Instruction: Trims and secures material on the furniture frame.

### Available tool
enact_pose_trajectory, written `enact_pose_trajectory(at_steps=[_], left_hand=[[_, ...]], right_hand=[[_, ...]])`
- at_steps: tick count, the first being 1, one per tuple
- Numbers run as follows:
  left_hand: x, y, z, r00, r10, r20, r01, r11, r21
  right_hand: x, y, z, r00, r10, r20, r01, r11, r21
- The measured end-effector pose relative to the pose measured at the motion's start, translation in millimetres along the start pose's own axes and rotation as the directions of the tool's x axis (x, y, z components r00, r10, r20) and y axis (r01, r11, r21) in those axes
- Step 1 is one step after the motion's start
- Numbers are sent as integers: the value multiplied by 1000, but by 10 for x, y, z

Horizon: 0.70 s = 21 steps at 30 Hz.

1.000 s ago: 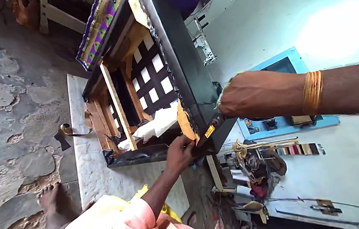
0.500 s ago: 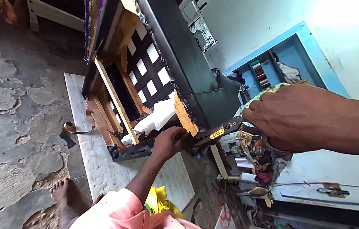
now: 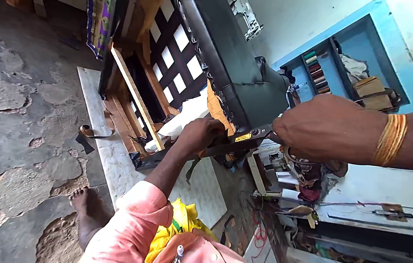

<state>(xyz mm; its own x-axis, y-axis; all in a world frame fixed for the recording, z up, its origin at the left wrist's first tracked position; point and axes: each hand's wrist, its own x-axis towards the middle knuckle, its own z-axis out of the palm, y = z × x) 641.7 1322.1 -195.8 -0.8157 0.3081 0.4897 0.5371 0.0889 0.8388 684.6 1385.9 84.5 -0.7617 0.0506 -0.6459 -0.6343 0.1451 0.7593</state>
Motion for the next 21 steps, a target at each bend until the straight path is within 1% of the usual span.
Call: enact_pose_trajectory(at_steps=[2,4,7,10,13,17,21], left_hand=[[18,-8,8,1000,-9,-22,8,999,-31],[31,-15,23,997,-39,-67,33,996,-80],[-20,-64,-12,981,-122,-151,99,983,-155],[-114,-136,-151,957,-176,-230,129,970,-208],[-139,-150,-444,938,-180,-297,124,972,-199],[-148,-147,-708,941,-142,-307,93,982,-166],[-343,-259,-1003,919,-181,-349,100,966,-236]], right_hand=[[29,3,-14,1000,-22,-10,22,1000,2],[83,-50,-26,999,-45,-6,45,998,44],[263,-339,-95,994,-61,88,47,986,157],[742,-717,-4,998,-23,58,12,983,182],[1124,-1031,-57,994,-57,91,36,975,217],[1575,-1419,-35,986,-96,139,51,952,300],[2054,-1778,153,984,-143,104,96,925,367]])
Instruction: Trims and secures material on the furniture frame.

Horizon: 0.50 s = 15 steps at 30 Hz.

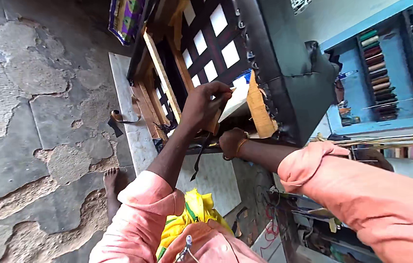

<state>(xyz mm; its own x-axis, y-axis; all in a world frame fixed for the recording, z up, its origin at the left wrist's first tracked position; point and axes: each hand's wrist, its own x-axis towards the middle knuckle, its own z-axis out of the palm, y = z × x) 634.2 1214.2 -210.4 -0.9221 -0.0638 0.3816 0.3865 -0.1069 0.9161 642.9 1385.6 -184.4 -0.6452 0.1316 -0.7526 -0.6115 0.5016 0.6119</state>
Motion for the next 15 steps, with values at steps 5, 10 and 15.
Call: enact_pose_trajectory(at_steps=[5,10,15], left_hand=[[-80,-61,-605,985,-118,-127,113,993,-44],[-107,-50,-1015,977,-163,-137,151,984,-94],[-90,-69,-1191,983,-137,-120,133,990,-43]], right_hand=[[447,-280,142,999,0,43,0,1000,20],[816,-466,68,992,3,124,-13,997,75],[942,-294,-60,988,-52,148,47,998,34]])
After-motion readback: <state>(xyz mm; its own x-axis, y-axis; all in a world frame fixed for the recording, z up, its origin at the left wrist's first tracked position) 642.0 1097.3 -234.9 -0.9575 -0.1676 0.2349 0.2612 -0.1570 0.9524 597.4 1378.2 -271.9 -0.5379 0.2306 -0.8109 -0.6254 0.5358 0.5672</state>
